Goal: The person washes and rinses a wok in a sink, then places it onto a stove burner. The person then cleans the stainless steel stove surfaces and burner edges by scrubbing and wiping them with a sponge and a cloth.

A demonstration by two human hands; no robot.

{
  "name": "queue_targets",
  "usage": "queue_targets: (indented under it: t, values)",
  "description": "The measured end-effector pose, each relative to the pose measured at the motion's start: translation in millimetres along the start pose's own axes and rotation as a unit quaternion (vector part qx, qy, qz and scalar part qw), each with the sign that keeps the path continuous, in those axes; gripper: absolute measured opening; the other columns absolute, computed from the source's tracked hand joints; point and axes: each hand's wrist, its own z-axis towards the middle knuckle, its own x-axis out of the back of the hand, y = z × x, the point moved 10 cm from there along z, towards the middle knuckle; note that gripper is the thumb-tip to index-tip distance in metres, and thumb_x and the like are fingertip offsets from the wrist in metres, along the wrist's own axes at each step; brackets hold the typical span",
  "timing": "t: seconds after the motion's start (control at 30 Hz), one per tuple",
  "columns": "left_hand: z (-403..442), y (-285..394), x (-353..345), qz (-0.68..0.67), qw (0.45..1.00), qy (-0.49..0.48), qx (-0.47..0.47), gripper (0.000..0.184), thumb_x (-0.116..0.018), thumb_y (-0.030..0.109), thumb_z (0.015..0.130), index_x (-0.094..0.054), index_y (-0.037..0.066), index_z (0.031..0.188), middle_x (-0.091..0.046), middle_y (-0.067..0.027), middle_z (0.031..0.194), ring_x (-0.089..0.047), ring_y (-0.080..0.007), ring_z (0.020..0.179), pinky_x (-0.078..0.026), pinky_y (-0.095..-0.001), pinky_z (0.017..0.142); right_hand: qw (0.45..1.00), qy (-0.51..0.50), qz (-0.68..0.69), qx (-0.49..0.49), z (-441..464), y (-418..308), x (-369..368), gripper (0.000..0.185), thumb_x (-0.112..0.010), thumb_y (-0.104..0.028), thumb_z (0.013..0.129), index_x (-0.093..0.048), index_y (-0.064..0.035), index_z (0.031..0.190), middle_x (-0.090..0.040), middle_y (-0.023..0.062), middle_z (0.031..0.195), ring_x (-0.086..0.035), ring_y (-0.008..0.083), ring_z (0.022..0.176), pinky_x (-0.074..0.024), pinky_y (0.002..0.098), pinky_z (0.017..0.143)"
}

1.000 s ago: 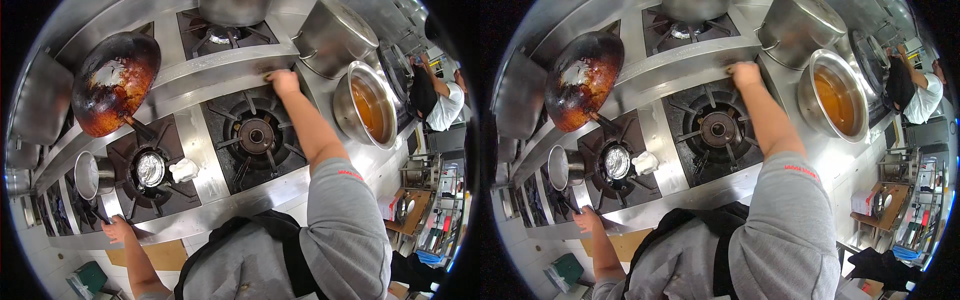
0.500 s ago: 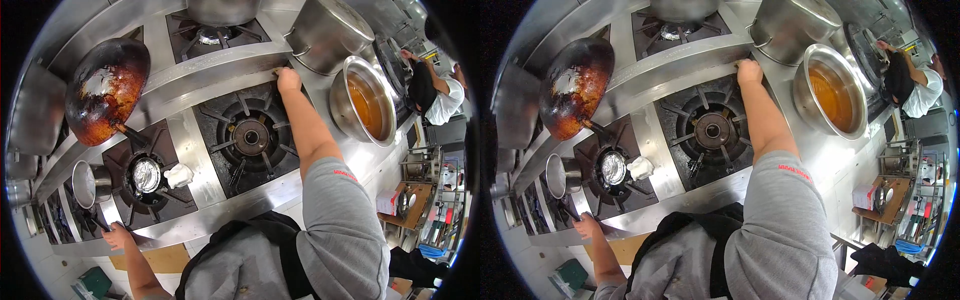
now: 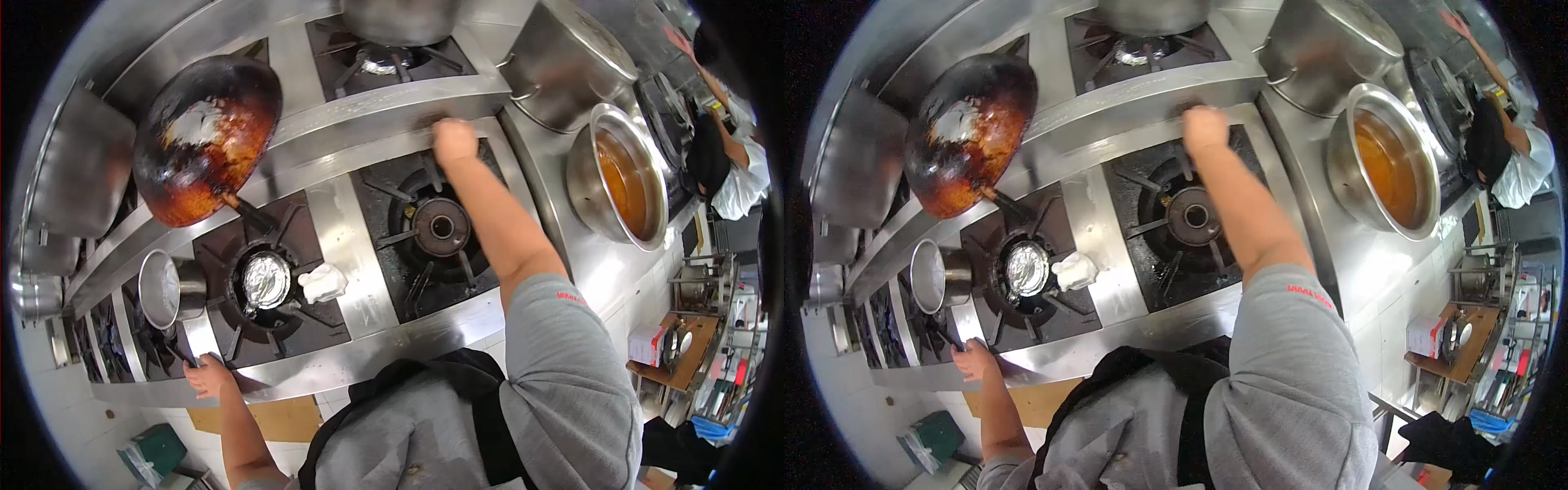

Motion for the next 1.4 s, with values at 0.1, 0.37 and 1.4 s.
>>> queue_targets:
  t: [0.1, 0.37, 1.4]
  values:
    - [-0.2, -0.5, 2.9, 0.001, 1.0, -0.009, -0.001, 0.048, -0.046, 0.037, 0.08, -0.044, 0.02, 0.125, -0.045, -0.0008, 0.131, -0.038, -0.0234, 0.126, -0.016, -0.0626, 0.104, 0.995, 0.002, 0.06, 0.083, -14.7, -122.8, 21.3, 0.012, -0.057, -0.012, 0.074, -0.068, -0.0101, 0.078, -0.066, 0.0066, 0.085, -0.062, 0.024, 0.086, -0.0472, 0.0376, 0.077]
    - [-2.6, 9.7, 2.6, -0.007, 0.998, -0.018, -0.052, 0.044, -0.046, 0.035, 0.084, -0.042, 0.02, 0.125, -0.042, -0.0001, 0.134, -0.036, -0.0222, 0.128, -0.019, -0.0642, 0.101, 0.991, -0.064, 0.088, 0.077, -17.9, -89.2, 25.9, 0.029, -0.049, -0.015, 0.08, -0.068, -0.0266, 0.1, -0.064, -0.0005, 0.105, -0.058, 0.0187, 0.1, -0.0386, 0.0423, 0.085]
    - [-1.7, 18.7, 4.6, -0.033, 0.993, -0.063, -0.095, 0.042, -0.043, 0.03, 0.084, -0.042, 0.02, 0.125, -0.034, -0.0105, 0.138, -0.032, -0.0289, 0.13, -0.017, -0.0594, 0.103, 0.598, 0.34, 0.509, -0.518, -64.7, 13.5, 18.2, 0.022, -0.044, 0.005, 0.077, -0.045, 0.0048, 0.099, -0.053, 0.0189, 0.09, -0.053, 0.0289, 0.082, -0.0434, 0.0378, 0.081]
